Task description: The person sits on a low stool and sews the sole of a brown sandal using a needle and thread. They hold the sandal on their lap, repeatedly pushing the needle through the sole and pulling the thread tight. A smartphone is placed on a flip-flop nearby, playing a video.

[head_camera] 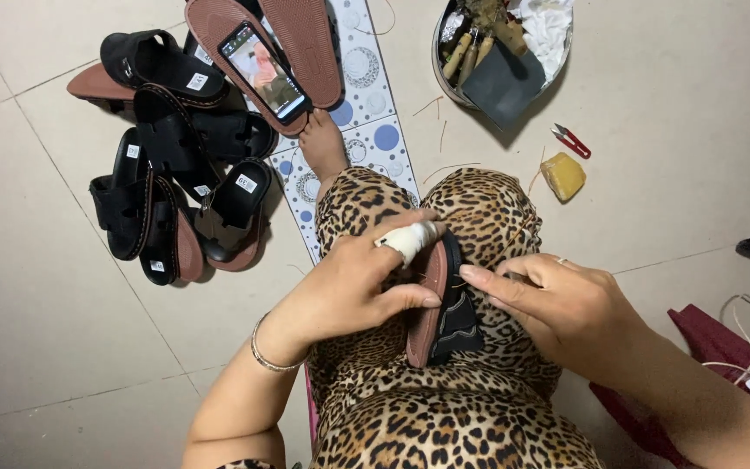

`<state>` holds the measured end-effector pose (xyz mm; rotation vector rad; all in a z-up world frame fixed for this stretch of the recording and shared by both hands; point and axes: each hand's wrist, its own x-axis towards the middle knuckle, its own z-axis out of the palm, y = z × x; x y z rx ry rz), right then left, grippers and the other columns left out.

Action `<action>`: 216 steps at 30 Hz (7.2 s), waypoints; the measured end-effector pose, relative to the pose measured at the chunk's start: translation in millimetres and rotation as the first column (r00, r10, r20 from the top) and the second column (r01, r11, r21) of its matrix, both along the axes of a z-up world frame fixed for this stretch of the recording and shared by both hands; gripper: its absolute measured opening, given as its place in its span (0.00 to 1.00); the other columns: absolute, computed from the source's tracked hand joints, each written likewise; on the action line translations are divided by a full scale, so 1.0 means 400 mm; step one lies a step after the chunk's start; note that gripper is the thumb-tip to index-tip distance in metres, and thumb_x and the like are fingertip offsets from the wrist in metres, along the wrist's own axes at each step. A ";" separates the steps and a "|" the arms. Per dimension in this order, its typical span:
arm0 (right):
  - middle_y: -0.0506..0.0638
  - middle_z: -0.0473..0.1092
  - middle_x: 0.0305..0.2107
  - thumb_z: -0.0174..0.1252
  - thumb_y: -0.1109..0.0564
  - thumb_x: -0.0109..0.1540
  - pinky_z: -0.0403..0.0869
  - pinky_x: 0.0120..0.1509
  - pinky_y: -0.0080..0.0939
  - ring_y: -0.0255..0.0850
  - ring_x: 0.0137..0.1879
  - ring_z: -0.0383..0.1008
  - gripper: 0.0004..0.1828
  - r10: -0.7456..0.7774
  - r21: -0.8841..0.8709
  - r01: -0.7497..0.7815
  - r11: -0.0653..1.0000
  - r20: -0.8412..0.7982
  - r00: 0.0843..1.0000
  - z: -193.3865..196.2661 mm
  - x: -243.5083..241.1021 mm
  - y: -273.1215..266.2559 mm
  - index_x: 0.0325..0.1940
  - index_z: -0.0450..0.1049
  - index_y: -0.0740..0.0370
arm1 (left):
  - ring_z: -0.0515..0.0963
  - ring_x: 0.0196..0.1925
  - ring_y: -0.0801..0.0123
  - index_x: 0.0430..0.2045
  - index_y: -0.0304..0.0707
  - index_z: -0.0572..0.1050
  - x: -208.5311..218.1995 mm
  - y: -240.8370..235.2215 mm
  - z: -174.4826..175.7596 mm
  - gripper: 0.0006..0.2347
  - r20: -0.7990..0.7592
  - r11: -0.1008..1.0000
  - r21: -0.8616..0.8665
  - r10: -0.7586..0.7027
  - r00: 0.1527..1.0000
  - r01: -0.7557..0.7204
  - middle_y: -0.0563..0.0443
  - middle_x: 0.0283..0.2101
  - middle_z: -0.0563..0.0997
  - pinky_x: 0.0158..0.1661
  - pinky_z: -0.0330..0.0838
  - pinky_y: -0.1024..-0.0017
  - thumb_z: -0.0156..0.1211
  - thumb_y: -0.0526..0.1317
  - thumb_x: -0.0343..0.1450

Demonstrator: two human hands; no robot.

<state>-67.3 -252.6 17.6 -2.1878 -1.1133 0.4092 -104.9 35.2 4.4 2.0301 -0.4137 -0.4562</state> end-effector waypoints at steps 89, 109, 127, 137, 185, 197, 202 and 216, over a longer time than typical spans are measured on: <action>0.54 0.77 0.32 0.44 0.51 0.74 0.83 0.59 0.46 0.45 0.45 0.82 0.24 0.091 0.450 0.434 0.780 -0.769 0.633 -0.090 0.060 -0.002 0.25 0.70 0.59 | 0.80 0.20 0.66 0.33 0.27 0.75 0.159 0.173 -0.213 0.09 -0.788 0.042 -0.611 0.063 0.612 -0.791 0.45 0.22 0.79 0.30 0.85 0.70 0.50 0.34 0.80; 0.50 0.64 0.15 0.54 0.55 0.68 0.57 0.20 0.31 0.34 0.19 0.59 0.14 -0.381 -0.096 0.476 0.874 -0.745 0.548 -0.093 -0.082 -0.240 0.37 0.79 0.68 | 0.76 0.19 0.58 0.36 0.35 0.67 -0.100 -0.144 -0.078 0.19 0.064 0.847 0.381 0.375 0.925 -0.370 0.50 0.22 0.75 0.20 0.72 0.64 0.49 0.56 0.75; 0.59 0.71 0.44 0.51 0.64 0.68 0.81 0.48 0.45 0.46 0.43 0.76 0.26 -0.386 0.083 0.406 0.910 -0.188 0.903 -0.109 -0.169 -0.109 0.72 0.65 0.60 | 0.75 0.27 0.65 0.50 0.27 0.75 -0.249 0.060 -0.129 0.11 0.429 0.690 -0.117 0.684 0.590 -0.714 0.40 0.43 0.82 0.23 0.71 0.74 0.59 0.35 0.76; 0.51 0.77 0.36 0.57 0.61 0.64 0.78 0.36 0.46 0.49 0.36 0.80 0.18 -0.187 -0.039 0.185 0.982 -0.036 0.982 0.008 -0.133 0.053 0.57 0.81 0.50 | 0.70 0.66 0.36 0.60 0.28 0.67 -0.125 0.013 -0.016 0.27 0.145 0.960 -0.209 0.220 0.965 -0.187 0.29 0.67 0.64 0.63 0.70 0.48 0.68 0.44 0.69; 0.52 0.79 0.27 0.62 0.53 0.63 0.80 0.36 0.47 0.51 0.35 0.83 0.08 -0.179 -0.116 0.166 0.979 -0.112 0.977 -0.021 -0.069 0.054 0.41 0.74 0.59 | 0.85 0.38 0.66 0.31 0.25 0.81 -0.164 -0.047 -0.042 0.04 -0.431 0.311 -0.841 0.108 0.896 -0.442 0.35 0.42 0.82 0.35 0.81 0.76 0.70 0.25 0.66; 0.48 0.79 0.32 0.63 0.53 0.63 0.79 0.37 0.39 0.44 0.35 0.82 0.10 -0.223 0.047 0.219 0.975 0.100 0.970 -0.045 -0.109 0.047 0.44 0.78 0.60 | 0.80 0.18 0.61 0.31 0.19 0.75 -0.126 -0.111 0.044 0.03 0.187 0.967 -0.212 0.182 0.965 -0.142 0.37 0.22 0.78 0.14 0.71 0.75 0.55 0.26 0.71; 0.49 0.79 0.33 0.61 0.58 0.63 0.78 0.37 0.38 0.40 0.35 0.80 0.12 -0.071 -0.060 0.078 0.995 0.111 0.991 0.036 -0.083 -0.015 0.50 0.77 0.60 | 0.77 0.21 0.50 0.39 0.19 0.71 -0.162 -0.123 -0.024 0.07 0.249 0.975 -0.178 0.174 0.953 -0.132 0.36 0.29 0.75 0.21 0.75 0.61 0.56 0.25 0.70; 0.57 0.77 0.39 0.59 0.57 0.64 0.72 0.24 0.24 0.31 0.26 0.71 0.13 -0.091 0.216 0.491 0.844 -0.844 0.528 -0.106 -0.109 -0.053 0.47 0.79 0.69 | 0.66 0.23 0.61 0.13 0.44 0.68 -0.218 -0.186 0.021 0.12 0.677 0.940 0.259 -0.014 0.736 -0.220 0.50 0.21 0.66 0.23 0.58 0.66 0.62 0.31 0.67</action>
